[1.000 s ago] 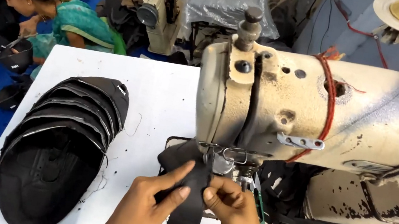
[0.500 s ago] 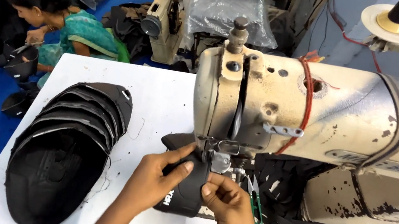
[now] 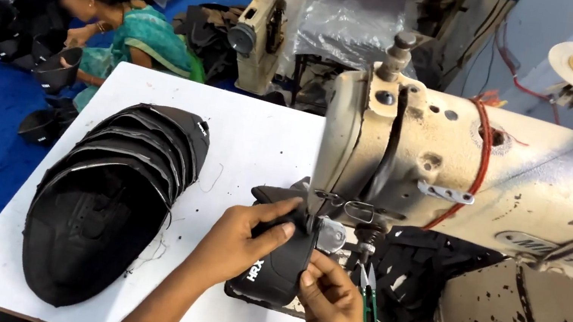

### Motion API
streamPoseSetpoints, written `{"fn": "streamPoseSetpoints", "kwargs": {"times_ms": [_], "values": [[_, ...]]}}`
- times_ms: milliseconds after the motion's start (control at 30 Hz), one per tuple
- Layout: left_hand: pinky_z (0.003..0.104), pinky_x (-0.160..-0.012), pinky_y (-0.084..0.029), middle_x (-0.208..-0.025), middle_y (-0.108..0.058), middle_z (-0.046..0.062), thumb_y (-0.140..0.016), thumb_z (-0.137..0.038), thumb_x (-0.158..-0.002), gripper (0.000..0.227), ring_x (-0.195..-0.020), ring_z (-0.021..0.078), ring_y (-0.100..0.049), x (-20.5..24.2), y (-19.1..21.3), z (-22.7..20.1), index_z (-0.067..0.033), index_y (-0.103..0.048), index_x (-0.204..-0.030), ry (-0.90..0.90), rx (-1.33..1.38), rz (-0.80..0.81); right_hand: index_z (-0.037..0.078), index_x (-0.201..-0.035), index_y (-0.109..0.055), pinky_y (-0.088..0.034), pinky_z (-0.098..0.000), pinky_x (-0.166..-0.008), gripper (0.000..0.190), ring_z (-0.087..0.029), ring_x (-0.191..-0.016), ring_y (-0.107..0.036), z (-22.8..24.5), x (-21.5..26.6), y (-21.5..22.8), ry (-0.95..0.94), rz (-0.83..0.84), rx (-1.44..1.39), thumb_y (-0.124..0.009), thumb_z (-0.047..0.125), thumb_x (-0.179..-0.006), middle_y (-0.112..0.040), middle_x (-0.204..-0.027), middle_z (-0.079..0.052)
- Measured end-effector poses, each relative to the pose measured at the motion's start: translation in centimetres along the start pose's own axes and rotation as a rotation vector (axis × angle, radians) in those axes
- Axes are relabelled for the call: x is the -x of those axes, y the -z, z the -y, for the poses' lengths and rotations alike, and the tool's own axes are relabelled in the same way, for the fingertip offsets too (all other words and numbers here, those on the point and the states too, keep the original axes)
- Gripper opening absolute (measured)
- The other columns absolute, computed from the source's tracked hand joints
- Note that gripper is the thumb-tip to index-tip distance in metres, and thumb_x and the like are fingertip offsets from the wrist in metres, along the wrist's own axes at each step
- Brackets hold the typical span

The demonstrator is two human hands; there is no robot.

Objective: Stitching together components of a black shoe upper using an industrial sewing machine.

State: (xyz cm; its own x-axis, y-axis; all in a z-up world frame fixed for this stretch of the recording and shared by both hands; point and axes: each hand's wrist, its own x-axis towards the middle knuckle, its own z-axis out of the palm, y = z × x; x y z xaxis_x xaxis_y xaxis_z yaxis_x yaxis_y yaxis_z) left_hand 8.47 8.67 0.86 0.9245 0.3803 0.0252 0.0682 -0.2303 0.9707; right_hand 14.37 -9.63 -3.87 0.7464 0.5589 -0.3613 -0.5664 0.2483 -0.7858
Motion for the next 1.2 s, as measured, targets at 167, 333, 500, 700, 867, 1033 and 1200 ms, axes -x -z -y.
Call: {"fn": "streamPoseSetpoints", "kwargs": {"times_ms": [167, 333, 500, 700, 867, 1033, 1200], "values": [[0.027, -0.084, -0.055, -0.098, -0.082, 0.011, -0.070, -0.024, -0.092, 0.047, -0.088, 0.0090, -0.070, -1.2, -0.2, -1.5, -0.0091, -0.067, -0.136, 0.127, -0.053, -0.036, -0.007, -0.126, -0.070, -0.051, -0.0303, -0.086, 0.034, -0.014, -0.095, -0.065, -0.8, -0.9, 1.1, -0.007, 0.078, 0.006, -0.064, 0.004, -0.094, -0.076, -0.109, -0.010], [0.025, -0.087, -0.053, -0.105, -0.081, 0.005, -0.068, -0.020, -0.092, 0.045, -0.093, 0.0060, -0.067, -2.9, -0.1, -1.2, -0.0082, -0.065, -0.136, 0.095, -0.021, -0.046, -0.005, -0.117, -0.073, -0.046, -0.0241, -0.077, 0.028, -0.007, -0.084, -0.056, -3.6, -2.2, 3.6, 0.111, 0.206, 0.259, -0.063, 0.015, -0.101, -0.072, -0.096, -0.002], [0.026, -0.090, -0.051, -0.112, -0.078, 0.005, -0.069, -0.021, -0.094, 0.044, -0.099, 0.0076, -0.067, -4.7, 0.0, 0.7, -0.0065, -0.066, -0.136, 0.070, 0.057, -0.057, -0.003, -0.107, -0.069, -0.037, -0.0214, -0.065, 0.024, -0.003, -0.075, -0.045, -5.7, -3.5, 5.1, 0.154, 0.286, 0.406, -0.063, 0.020, -0.104, -0.059, -0.085, 0.007], [0.038, -0.084, -0.055, -0.116, -0.070, 0.024, -0.067, -0.024, -0.102, 0.057, -0.100, 0.0271, -0.068, 2.7, -1.2, 0.5, -0.0092, -0.046, -0.153, -0.329, -0.211, -0.292, -0.002, -0.103, -0.075, -0.031, -0.0228, -0.054, 0.024, -0.003, -0.065, -0.038, -3.5, -0.9, 2.9, 0.220, 0.158, 0.446, -0.064, 0.020, -0.101, -0.054, -0.073, 0.008], [0.038, -0.061, -0.051, -0.079, -0.065, 0.013, -0.063, -0.024, -0.099, 0.052, -0.065, 0.0252, -0.062, 6.7, -3.5, 6.2, -0.0176, -0.052, -0.149, -0.538, -0.746, -0.415, -0.004, -0.102, -0.077, -0.034, -0.0224, -0.054, 0.024, -0.003, -0.065, -0.044, -2.4, -0.1, 1.6, 0.177, 0.111, 0.414, -0.067, 0.017, -0.098, -0.061, -0.074, 0.005], [0.040, -0.047, -0.049, -0.060, -0.063, 0.011, -0.058, -0.021, -0.101, 0.052, -0.048, 0.0249, -0.063, 5.8, -4.2, 3.6, -0.0158, -0.048, -0.152, -0.235, -0.708, -0.360, -0.006, -0.099, -0.075, -0.053, -0.0255, -0.066, 0.024, -0.008, -0.070, -0.062, -1.2, -0.7, 1.3, 0.147, 0.096, 0.327, -0.068, 0.017, -0.093, -0.074, -0.080, 0.000], [0.042, -0.046, -0.049, -0.056, -0.060, 0.012, -0.055, -0.027, -0.101, 0.060, -0.046, 0.0286, -0.063, 3.9, -3.9, -1.9, -0.0223, -0.039, -0.159, 0.069, -0.857, -0.241, -0.006, -0.094, -0.074, -0.053, -0.0270, -0.065, 0.024, -0.008, -0.069, -0.059, 0.5, -1.1, 0.6, 0.163, 0.106, 0.324, -0.069, 0.018, -0.095, -0.068, -0.076, 0.001]]}}
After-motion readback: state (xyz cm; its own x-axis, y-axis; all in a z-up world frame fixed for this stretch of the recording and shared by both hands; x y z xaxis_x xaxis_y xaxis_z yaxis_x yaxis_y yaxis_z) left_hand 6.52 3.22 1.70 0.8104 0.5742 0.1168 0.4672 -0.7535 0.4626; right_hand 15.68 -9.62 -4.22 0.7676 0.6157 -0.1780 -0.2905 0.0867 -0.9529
